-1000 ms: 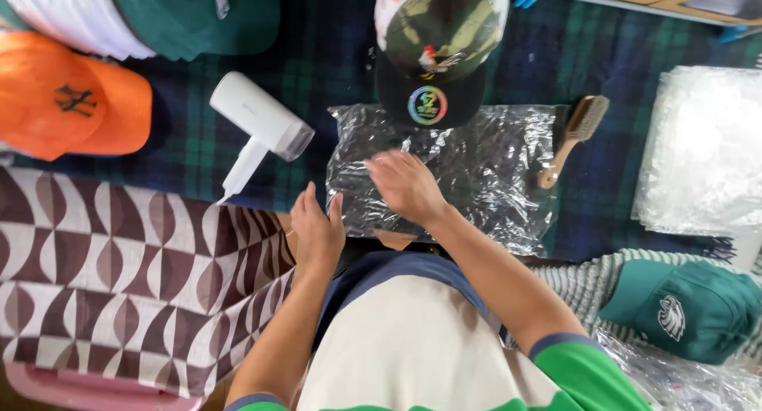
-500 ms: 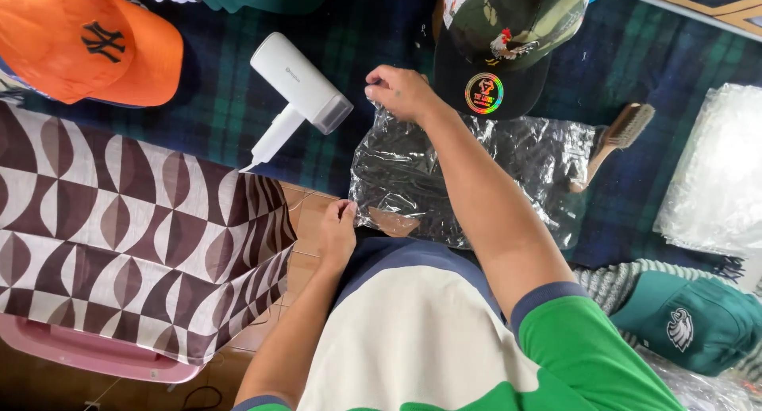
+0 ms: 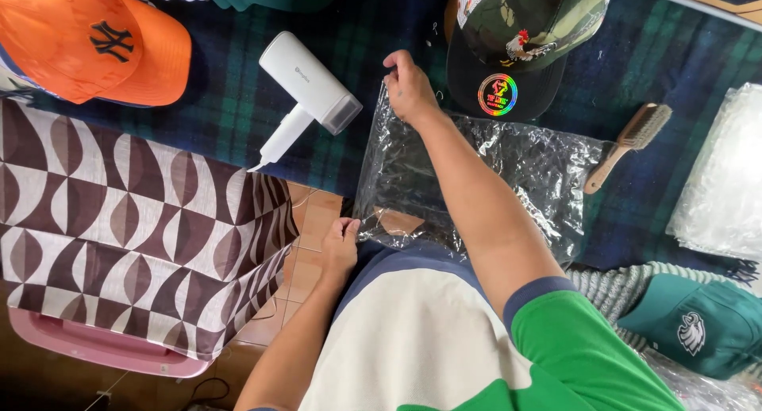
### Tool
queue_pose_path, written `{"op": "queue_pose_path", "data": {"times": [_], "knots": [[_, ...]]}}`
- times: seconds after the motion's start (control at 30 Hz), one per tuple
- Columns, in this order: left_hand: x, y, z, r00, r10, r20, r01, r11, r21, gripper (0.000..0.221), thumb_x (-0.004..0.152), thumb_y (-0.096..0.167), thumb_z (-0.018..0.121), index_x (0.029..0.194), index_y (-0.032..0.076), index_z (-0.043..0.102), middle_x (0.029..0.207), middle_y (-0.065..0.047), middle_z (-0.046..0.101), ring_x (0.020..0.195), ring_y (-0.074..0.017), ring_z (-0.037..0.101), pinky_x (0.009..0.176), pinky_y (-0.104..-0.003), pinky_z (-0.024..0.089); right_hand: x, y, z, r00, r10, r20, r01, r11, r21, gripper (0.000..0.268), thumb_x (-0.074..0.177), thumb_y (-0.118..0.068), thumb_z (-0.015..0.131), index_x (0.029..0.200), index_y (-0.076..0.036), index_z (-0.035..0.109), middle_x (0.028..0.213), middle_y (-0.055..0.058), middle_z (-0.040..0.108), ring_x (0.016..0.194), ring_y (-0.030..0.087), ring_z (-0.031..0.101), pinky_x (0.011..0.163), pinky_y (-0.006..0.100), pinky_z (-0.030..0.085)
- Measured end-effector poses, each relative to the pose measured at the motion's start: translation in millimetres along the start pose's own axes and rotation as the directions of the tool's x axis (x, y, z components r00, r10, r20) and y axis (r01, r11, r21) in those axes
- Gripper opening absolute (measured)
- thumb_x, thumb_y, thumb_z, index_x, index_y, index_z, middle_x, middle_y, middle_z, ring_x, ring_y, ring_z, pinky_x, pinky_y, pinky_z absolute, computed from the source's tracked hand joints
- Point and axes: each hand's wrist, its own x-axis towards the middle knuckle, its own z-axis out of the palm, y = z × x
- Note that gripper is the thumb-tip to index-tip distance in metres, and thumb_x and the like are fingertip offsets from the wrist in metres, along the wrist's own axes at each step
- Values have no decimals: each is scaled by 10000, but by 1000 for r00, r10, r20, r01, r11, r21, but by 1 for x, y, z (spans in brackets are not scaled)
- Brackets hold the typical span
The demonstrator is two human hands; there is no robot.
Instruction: Steaming, brushing, and packaging baseball caps into plastic bags.
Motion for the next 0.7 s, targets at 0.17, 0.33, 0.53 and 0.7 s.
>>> {"op": "queue_pose_path", "data": {"times": [0.17,0.33,0.53,0.7], "knots": [[3,4,-1,996,65,-64,-62,997,37,361,1005,430,528,1134,131,684,1015,-71,743,967,-233,666,895,-379,500,-32,-5,12,749,-602,-276,409,748,-522,369,1014,-322,619,1283,-70,619,1173,102,683,1128,369,591,948,524,452],[25,-21,16,988,100,-118,-88,991,100,293,1058,457,574,1175,206,670,1005,-146,742,1064,-379,696,899,-496,548,-147,22,-16,527,-771,-358,414,601,-683,383,1024,-377,656,1344,-167,662,1354,80,642,1321,298,568,1155,490,366],[35,-37,22,987,144,-74,-132,979,154,285,1067,460,541,1166,213,641,969,-148,734,1001,-398,695,849,-500,535,-177,100,-52,918,-182,-353,-53,825,-563,612,1109,-584,374,1564,-184,457,1559,170,459,1510,423,278,1169,691,124],[15,-4,3,986,158,-51,-125,909,398,385,1044,477,563,1299,189,572,1041,-153,752,1028,-407,707,875,-519,554,-157,125,-56,956,-24,-291,-146,824,-547,667,1105,-618,315,1633,-212,341,1705,126,233,1563,429,129,1179,754,51]]}}
